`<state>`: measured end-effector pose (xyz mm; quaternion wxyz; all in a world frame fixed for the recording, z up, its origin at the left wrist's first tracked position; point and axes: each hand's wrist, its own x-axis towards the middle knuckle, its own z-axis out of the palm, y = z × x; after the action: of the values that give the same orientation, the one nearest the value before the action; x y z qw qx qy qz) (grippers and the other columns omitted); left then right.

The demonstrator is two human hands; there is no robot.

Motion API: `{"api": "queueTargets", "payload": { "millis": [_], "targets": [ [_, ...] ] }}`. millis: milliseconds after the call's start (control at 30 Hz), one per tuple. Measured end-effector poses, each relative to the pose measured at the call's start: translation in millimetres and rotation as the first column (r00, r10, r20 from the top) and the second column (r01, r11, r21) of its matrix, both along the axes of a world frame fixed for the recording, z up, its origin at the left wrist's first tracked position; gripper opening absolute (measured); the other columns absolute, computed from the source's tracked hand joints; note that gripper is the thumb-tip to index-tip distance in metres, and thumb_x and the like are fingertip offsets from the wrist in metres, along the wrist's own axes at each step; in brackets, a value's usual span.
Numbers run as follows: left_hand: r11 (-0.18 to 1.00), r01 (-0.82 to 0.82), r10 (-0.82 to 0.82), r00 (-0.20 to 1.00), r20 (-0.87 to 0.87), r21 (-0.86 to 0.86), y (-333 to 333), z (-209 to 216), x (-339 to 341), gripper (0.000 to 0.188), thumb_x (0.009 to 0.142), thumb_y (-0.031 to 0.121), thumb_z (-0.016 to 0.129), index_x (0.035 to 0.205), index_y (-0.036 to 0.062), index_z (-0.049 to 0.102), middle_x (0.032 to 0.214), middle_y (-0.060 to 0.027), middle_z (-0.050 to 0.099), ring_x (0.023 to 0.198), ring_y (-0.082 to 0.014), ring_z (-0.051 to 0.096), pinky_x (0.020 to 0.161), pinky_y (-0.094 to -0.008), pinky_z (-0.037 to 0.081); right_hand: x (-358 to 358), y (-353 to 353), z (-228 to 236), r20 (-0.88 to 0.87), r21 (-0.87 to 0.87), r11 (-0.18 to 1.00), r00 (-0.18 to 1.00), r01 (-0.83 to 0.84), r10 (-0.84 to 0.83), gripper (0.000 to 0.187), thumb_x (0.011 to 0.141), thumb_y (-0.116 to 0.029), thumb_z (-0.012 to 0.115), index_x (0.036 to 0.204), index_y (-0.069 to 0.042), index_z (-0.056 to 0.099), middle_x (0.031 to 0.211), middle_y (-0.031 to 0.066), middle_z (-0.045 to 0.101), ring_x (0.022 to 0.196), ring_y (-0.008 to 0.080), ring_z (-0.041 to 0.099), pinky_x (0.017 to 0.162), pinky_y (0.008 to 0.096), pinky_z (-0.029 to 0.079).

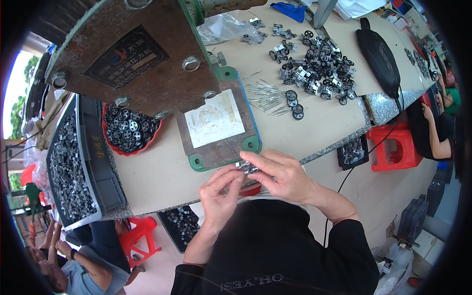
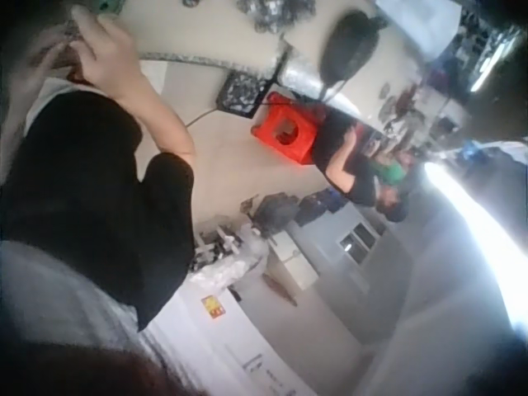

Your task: The person assembles small mechanical components by hand, pressing various small pins and metal discs into plastic components using a hand-operated press.

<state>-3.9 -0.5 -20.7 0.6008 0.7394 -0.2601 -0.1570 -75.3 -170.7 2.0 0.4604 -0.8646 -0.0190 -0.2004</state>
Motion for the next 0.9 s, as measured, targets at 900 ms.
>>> {"api": "queueTargets", "payload": {
  "millis": [900],
  "targets": [
    [0.966, -0.023, -0.126, 0.829, -0.544, -0.259, 6.0, -7.4, 8.5, 0.011, 0.088, -0.003, 0.06, 0.097, -0.0063, 0.065, 0.109, -0.014, 0.061, 0.086, -0.0172, 0.064, 0.077, -0.0275, 0.055, -7.9, -3.7, 19.6, -0.322, 0.601, 0.799, 0.924, 0.029, 0.209, 0.048, 0.088, -0.011, 0.063, 0.133, -0.002, 0.047, 0.093, 0.0067, 0.062, 0.083, 0.0134, 0.061, 0.07, 0.0303, 0.053]
  ]
}}
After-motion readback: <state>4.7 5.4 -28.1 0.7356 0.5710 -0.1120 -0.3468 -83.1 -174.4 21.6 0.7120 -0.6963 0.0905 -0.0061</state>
